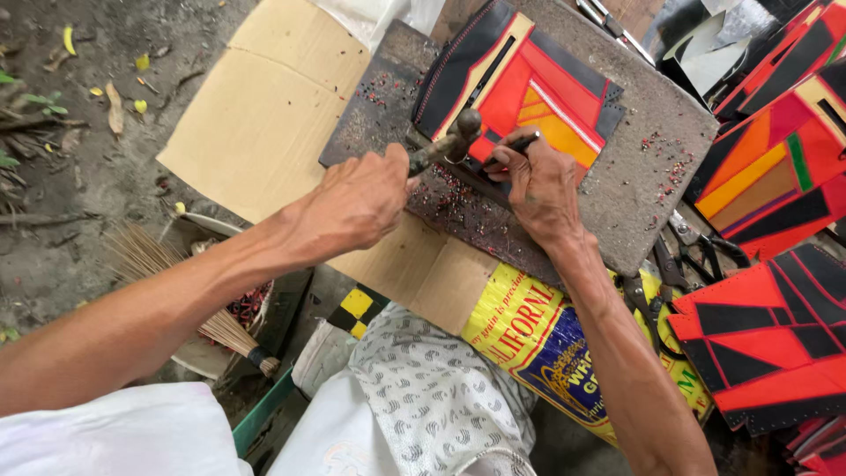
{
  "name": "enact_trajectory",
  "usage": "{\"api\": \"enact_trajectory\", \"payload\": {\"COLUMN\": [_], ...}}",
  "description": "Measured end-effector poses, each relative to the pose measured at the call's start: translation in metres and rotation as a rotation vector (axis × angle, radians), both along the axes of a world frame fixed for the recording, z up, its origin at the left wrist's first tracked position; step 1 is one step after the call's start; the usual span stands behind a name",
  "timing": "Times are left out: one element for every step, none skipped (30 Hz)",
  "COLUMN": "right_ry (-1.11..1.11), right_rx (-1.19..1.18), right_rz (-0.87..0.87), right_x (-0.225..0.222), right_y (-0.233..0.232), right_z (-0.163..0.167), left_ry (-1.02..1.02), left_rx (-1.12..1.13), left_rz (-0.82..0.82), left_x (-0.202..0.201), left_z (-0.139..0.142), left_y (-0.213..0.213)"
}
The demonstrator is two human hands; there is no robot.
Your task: The person sits on the ground and hammers a punch tool into colorful decorative leather panels resting on a stone block, punching holes along the edges. They reposition the punch repeatedly along the panel edge and briefly handle and turn the finished leather pieces.
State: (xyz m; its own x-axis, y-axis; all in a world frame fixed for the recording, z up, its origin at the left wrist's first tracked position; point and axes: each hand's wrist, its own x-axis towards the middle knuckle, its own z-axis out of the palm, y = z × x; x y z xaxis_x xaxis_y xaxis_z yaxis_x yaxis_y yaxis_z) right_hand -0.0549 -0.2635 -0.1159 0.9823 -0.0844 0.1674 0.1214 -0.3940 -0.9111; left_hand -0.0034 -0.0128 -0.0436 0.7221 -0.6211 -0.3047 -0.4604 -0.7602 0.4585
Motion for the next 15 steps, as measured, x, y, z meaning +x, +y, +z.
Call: {"api": "enact_trajectory", "payload": {"right_ry": [0.01,0.021,0.02,0.004,-0.012,-0.013,-0.009,-0.004,-0.007,-0.015,-0.022,-0.03,-0.034,-0.041,-0.033], "right_rx": [0.012,0.026,0.006,-0.018,-0.044,-0.044,-0.041,-0.036,-0.079,-0.124,-0.169,-0.17,-0.171,-0.173,-0.174], "right_rz": [0.006,0.009,0.016,0.023,0.028,0.028,0.03,0.034,0.028,0.02,0.012,0.02,0.031,0.041,0.043], "right_x": [-0.002,-0.005,-0.007,-0.008,-0.007,-0.006,-0.006,-0.005,-0.005,-0.005,-0.004,-0.005,-0.005,-0.005,-0.004], "right_y": [-0.002,-0.002,-0.002,-0.001,-0.001,-0.001,0.0,0.001,0.002,0.002,0.001,0.001,0.0,-0.001,-0.001], "right_z": [0.0,0.0,0.0,-0.001,0.0,0.0,0.0,0.0,0.001,0.001,0.002,0.002,0.002,0.002,0.002], "left_ry": [0.031,0.065,0.073,0.068,0.062,0.062,0.069,0.076,0.071,0.06,0.05,0.062,0.078,0.091,0.082], "left_rx": [-0.007,-0.01,-0.016,-0.024,-0.036,-0.033,-0.027,-0.019,-0.021,-0.025,-0.03,-0.022,-0.014,-0.007,-0.013], "left_rz": [0.018,0.033,0.027,0.021,0.013,0.01,0.01,0.011,0.009,0.004,-0.002,0.004,0.011,0.018,0.006], "left_x": [0.0,0.0,0.0,0.001,0.003,0.004,0.004,0.005,0.005,0.005,0.006,0.006,0.006,0.007,0.008], "left_z": [0.002,0.005,0.007,0.01,0.012,0.013,0.014,0.014,0.013,0.012,0.011,0.01,0.01,0.01,0.011], "left_y": [0.0,0.0,0.0,0.001,0.001,0.001,0.002,0.002,0.003,0.003,0.003,0.003,0.003,0.003,0.002]}}
